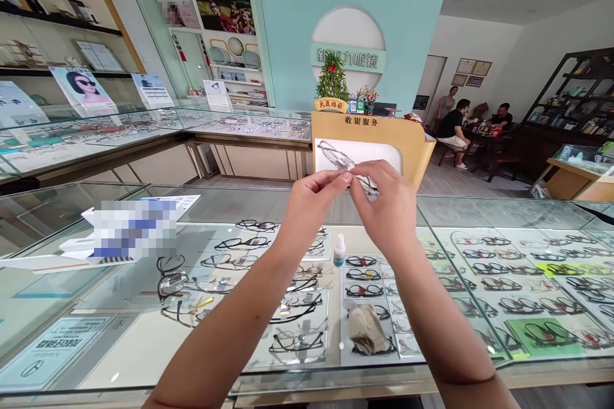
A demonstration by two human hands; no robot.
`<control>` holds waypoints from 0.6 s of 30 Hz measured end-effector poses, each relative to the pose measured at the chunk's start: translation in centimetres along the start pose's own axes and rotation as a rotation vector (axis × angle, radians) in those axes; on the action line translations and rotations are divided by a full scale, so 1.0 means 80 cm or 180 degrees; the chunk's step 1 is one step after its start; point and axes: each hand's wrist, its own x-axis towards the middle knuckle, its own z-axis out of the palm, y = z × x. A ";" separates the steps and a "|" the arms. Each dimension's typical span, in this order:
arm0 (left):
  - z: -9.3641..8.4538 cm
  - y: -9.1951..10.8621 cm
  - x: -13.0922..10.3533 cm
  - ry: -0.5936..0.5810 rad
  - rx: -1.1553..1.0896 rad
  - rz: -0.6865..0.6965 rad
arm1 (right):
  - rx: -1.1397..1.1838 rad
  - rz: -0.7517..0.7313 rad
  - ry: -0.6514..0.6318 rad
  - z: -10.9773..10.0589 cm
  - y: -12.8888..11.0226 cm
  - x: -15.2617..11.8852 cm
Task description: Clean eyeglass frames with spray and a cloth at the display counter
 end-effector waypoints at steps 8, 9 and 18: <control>-0.013 0.003 0.011 0.0184 0.0080 0.0145 | -0.0131 0.0197 -0.0661 -0.010 -0.017 -0.005; -0.016 0.006 0.010 0.0117 0.0189 0.0142 | -0.0110 0.0277 -0.0717 -0.015 -0.018 -0.005; -0.077 0.004 -0.006 -0.0783 0.1661 -0.0439 | 0.0218 0.0687 -0.2242 -0.039 -0.021 -0.018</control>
